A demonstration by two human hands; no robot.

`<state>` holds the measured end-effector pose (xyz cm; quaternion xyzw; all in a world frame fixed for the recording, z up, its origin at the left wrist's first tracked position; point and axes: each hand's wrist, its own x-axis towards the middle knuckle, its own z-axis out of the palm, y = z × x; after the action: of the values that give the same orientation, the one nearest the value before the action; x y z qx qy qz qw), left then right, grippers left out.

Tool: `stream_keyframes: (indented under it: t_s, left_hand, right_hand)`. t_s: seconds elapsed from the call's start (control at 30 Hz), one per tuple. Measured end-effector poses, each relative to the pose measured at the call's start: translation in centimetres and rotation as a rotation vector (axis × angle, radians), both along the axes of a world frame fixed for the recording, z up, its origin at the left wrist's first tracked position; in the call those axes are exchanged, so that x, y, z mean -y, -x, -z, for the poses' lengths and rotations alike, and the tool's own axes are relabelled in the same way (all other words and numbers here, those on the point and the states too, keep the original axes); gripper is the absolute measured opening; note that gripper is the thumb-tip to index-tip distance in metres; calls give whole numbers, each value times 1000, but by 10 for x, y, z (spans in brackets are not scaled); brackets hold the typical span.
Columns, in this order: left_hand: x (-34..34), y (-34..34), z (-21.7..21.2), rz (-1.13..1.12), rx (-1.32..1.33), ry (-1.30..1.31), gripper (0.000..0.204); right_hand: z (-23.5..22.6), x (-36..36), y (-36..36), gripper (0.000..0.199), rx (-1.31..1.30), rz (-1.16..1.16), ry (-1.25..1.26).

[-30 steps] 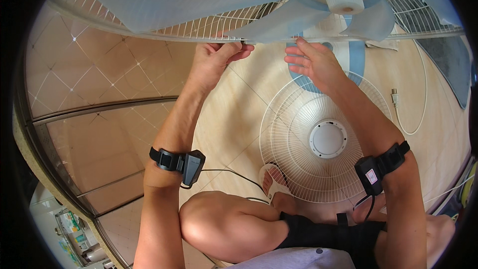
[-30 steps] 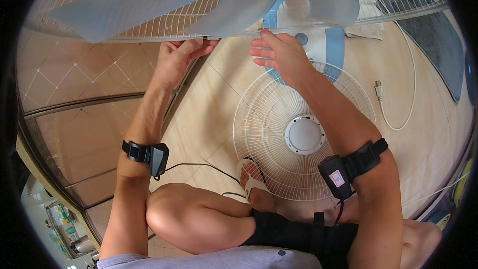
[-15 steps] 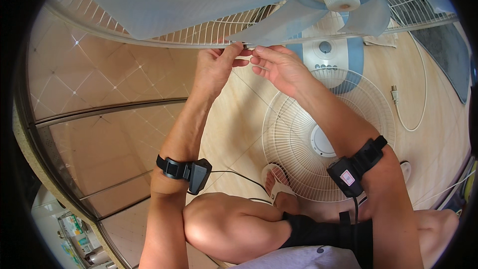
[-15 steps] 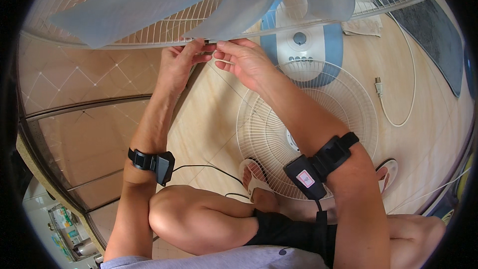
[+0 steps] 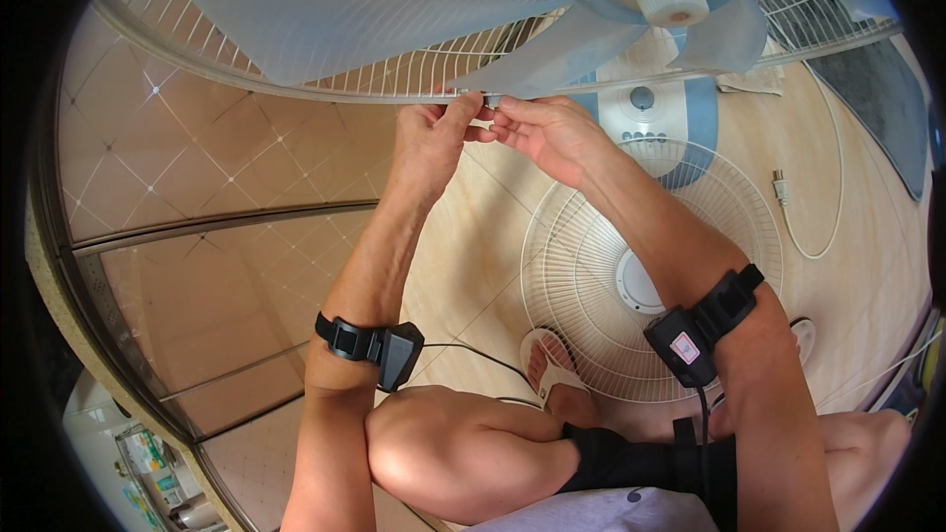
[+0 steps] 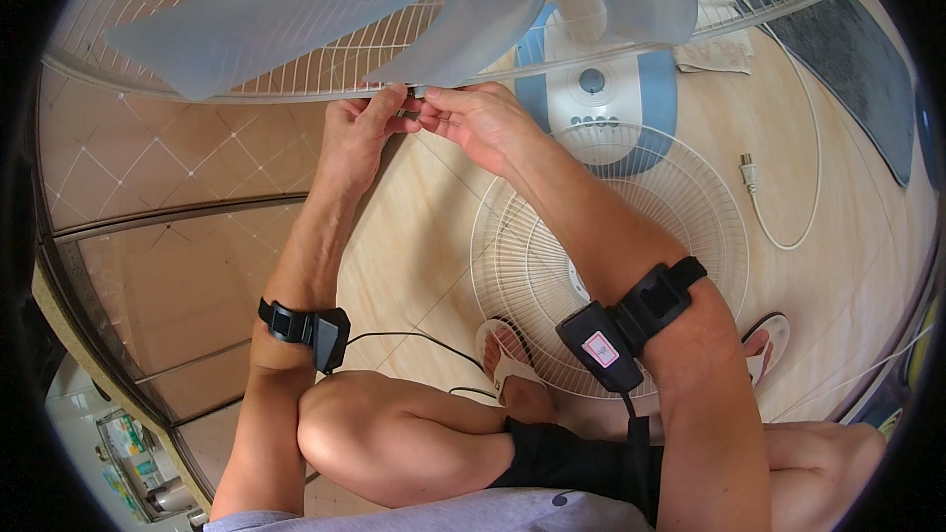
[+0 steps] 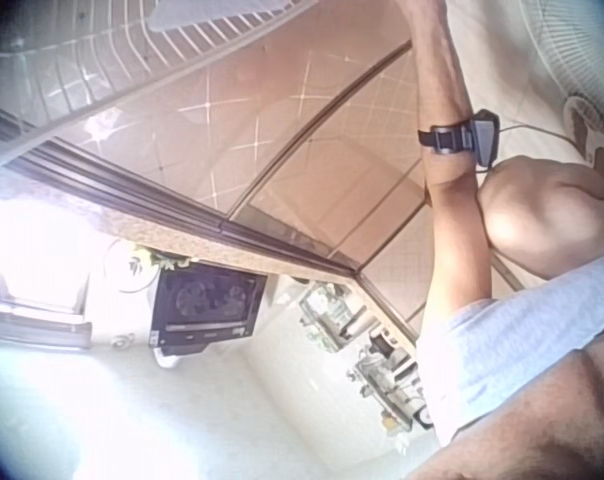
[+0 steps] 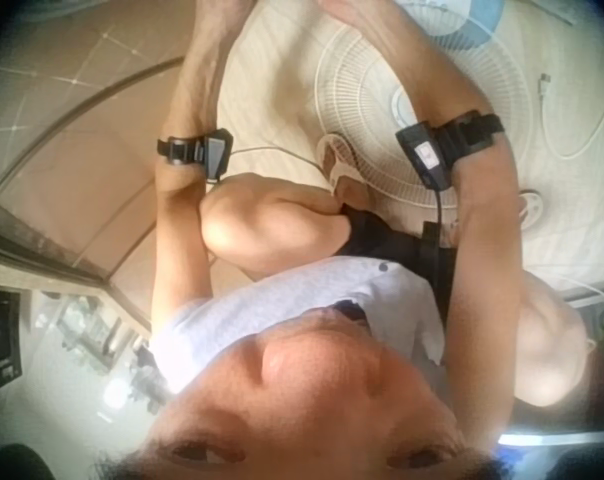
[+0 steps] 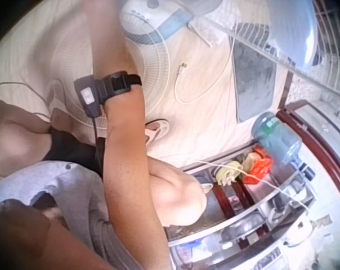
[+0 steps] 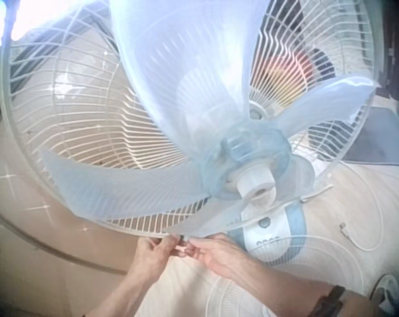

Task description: The person assembles a small electric fan by attaching the front and rear wire cages to the fan blades and base. They align and secure the cages, then rotate the fan to check the assembly.

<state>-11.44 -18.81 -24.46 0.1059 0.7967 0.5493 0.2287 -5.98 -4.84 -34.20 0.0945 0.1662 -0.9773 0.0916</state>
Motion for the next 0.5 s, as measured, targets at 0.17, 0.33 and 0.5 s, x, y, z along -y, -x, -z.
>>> stream_keyframes:
  t_s: [0.17, 0.33, 0.5]
  left_hand:
    - [-2, -2, -1, -1, -4, -28, 22]
    - [-3, -2, -10, -143, 83, -121, 24]
    - [-5, -4, -10, -134, 11, -84, 27]
  right_hand:
    - [-3, -1, -1, 16, 11, -16, -23]
    - [-6, -3, -4, 17, 35, 4, 23]
    - [-5, 3, 1, 15, 56, 31, 4]
